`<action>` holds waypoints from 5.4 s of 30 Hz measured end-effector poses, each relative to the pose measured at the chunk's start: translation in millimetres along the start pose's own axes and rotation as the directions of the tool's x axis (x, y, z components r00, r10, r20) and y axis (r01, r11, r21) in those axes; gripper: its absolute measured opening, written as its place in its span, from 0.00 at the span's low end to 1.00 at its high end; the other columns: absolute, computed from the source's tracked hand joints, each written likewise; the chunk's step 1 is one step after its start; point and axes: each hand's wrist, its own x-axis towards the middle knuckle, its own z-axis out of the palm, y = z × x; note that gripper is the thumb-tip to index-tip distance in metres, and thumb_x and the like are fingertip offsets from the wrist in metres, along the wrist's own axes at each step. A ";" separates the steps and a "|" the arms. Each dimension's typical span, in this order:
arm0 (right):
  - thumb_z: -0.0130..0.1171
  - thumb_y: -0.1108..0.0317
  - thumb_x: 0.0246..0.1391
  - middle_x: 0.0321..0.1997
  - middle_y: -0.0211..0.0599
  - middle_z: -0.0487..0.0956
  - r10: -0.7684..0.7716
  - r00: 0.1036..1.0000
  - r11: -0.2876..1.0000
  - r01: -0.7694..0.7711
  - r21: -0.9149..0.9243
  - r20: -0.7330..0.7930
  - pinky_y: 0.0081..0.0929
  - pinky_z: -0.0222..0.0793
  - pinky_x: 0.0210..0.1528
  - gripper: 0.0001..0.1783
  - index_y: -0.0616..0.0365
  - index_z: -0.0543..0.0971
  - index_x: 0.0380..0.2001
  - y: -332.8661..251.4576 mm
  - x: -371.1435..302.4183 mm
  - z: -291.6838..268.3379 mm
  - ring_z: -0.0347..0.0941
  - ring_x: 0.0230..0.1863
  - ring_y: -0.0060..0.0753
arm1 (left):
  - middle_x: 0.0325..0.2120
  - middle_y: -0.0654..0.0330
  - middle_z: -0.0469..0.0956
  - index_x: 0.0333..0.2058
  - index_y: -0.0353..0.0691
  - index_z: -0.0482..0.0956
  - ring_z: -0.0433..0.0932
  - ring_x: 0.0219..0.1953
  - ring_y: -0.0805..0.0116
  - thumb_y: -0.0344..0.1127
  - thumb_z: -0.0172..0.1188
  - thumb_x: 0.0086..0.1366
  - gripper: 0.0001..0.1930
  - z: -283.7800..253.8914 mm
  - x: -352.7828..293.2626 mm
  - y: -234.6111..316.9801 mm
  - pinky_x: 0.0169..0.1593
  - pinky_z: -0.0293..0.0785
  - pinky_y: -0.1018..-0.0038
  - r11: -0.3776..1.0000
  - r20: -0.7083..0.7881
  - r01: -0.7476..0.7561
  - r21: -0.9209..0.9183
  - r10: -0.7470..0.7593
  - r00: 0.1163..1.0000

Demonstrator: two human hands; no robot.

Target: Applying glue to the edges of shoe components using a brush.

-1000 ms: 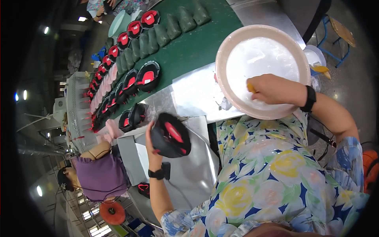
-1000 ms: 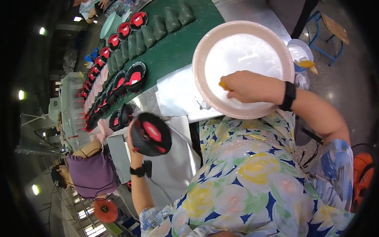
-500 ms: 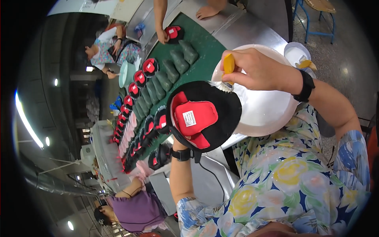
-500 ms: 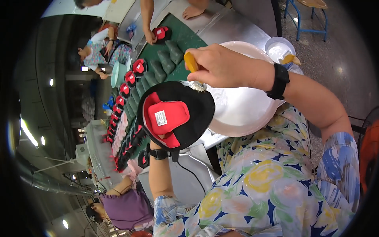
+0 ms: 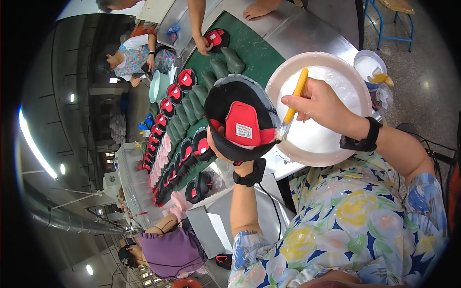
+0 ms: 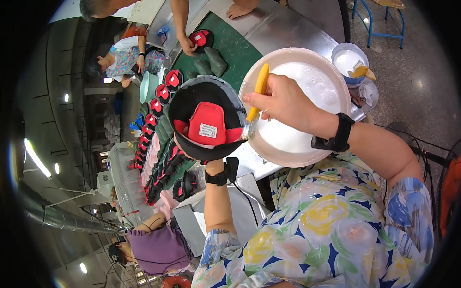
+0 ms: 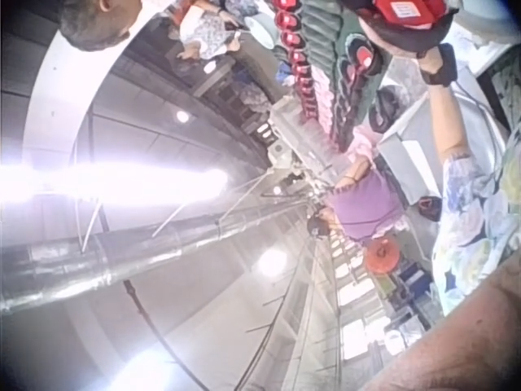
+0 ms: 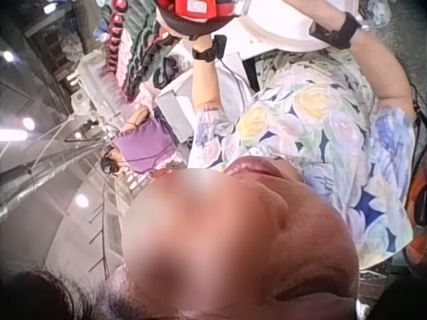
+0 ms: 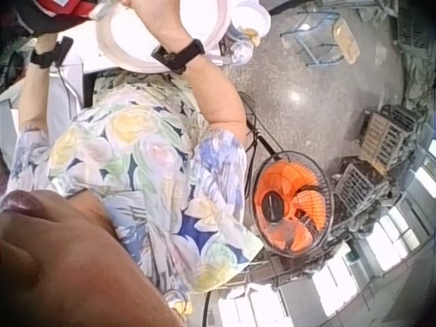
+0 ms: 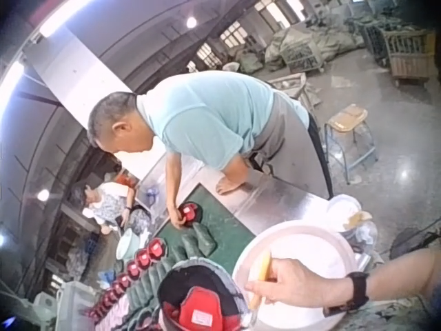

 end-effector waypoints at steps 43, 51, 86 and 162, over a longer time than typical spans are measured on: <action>0.64 0.66 0.55 0.31 0.42 0.77 -0.528 0.632 0.498 0.772 -0.396 0.568 0.37 0.72 0.36 0.11 0.59 0.75 0.37 -14.1 16.1 -18.2 0.77 0.33 0.48 | 0.55 0.50 0.73 0.62 0.33 0.63 0.75 0.54 0.58 0.29 0.60 0.62 0.30 -85.9 -128.9 -60.0 0.57 0.72 0.63 0.617 0.372 0.749 -0.240 -0.655 0.658; 0.64 0.69 0.57 0.30 0.39 0.79 -0.457 0.871 0.746 0.485 -0.456 0.178 0.28 0.71 0.36 0.09 0.64 0.77 0.32 -13.7 16.1 -18.8 0.77 0.30 0.35 | 0.55 0.50 0.73 0.62 0.33 0.62 0.75 0.54 0.58 0.29 0.60 0.62 0.30 -72.7 -100.8 -116.7 0.56 0.74 0.63 0.564 0.089 0.713 -0.416 -0.755 0.650; 0.55 0.65 0.68 0.45 0.34 0.75 0.013 0.939 0.820 0.186 -0.541 0.343 0.20 0.65 0.45 0.12 0.61 0.74 0.48 22.2 48.4 -67.4 0.71 0.44 0.22 | 0.52 0.36 0.74 0.60 0.27 0.62 0.75 0.54 0.41 0.46 0.72 0.48 0.45 -564.7 -447.3 76.0 0.60 0.70 0.58 -0.428 -0.994 0.897 -0.110 0.027 -0.109; 0.64 0.70 0.52 0.36 0.34 0.80 -0.639 0.598 0.478 0.801 -0.360 0.484 0.33 0.74 0.41 0.09 0.54 0.78 0.38 -23.8 4.4 -37.9 0.78 0.39 0.40 | 0.62 0.51 0.69 0.62 0.38 0.66 0.73 0.59 0.60 0.40 0.51 0.74 0.22 20.5 -54.6 16.0 0.64 0.71 0.64 -0.129 0.829 0.932 -0.338 -0.510 0.230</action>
